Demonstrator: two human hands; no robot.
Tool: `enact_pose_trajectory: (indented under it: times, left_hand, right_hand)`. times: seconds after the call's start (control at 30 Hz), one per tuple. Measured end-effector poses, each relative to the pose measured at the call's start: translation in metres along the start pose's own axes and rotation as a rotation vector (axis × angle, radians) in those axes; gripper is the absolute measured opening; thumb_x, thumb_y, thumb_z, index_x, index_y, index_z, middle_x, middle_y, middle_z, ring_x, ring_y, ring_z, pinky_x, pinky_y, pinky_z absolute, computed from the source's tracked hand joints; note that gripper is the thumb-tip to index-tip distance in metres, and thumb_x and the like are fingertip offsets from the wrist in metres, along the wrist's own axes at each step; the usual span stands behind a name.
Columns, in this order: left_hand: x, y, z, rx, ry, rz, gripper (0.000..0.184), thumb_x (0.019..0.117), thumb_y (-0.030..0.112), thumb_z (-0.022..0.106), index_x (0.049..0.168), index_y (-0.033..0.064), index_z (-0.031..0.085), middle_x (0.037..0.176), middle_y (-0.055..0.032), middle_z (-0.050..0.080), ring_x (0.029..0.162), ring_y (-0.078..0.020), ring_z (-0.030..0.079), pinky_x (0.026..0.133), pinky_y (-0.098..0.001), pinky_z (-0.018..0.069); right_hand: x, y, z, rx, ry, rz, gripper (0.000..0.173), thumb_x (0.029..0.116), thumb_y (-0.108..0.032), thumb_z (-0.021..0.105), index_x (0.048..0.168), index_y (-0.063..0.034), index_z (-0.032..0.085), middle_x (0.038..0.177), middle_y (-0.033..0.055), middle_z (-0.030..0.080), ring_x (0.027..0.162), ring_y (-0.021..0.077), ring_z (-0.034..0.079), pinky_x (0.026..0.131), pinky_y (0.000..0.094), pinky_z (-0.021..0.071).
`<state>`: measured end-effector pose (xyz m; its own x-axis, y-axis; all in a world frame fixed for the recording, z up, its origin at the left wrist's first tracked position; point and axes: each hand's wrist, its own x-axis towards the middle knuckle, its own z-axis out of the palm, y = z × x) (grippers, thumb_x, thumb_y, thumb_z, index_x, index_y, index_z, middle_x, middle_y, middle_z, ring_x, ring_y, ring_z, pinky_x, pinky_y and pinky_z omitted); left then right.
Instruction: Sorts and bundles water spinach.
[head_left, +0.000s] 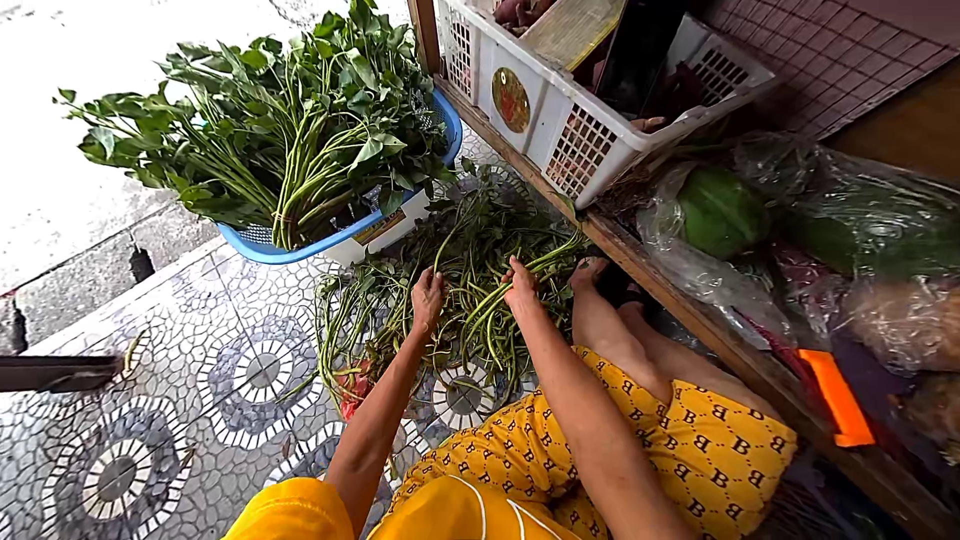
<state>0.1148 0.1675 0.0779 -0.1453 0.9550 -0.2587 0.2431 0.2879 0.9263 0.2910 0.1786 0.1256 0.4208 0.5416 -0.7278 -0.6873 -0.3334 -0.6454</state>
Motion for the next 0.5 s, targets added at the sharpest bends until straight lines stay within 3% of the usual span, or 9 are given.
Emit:
enact_pose_trajectory:
  times: [0.13, 0.5]
  left_hand:
    - [-0.033, -0.011, -0.013, -0.204, -0.016, 0.03, 0.03, 0.1099, 0.011, 0.044, 0.131, -0.0039, 0.059, 0.087, -0.0039, 0.066, 0.072, -0.0081, 0.064, 0.07, -0.0241, 0.0559]
    - [-0.058, -0.016, 0.005, -0.241, -0.046, -0.001, 0.03, 0.1096, 0.011, 0.044, 0.129, -0.0056, 0.059, 0.083, -0.0025, 0.064, 0.069, -0.0071, 0.062, 0.067, -0.0227, 0.0551]
  right_hand:
    - [-0.001, 0.006, 0.0, -0.072, -0.106, 0.022, 0.018, 0.1035, -0.019, 0.062, 0.115, -0.006, 0.06, 0.079, 0.0019, 0.058, 0.056, 0.0077, 0.051, 0.051, 0.0209, 0.0459]
    - [-0.003, 0.016, 0.002, -0.095, -0.319, 0.035, 0.018, 0.1026, -0.018, 0.064, 0.117, -0.0076, 0.064, 0.084, 0.0025, 0.06, 0.061, 0.0103, 0.054, 0.056, 0.0249, 0.0485]
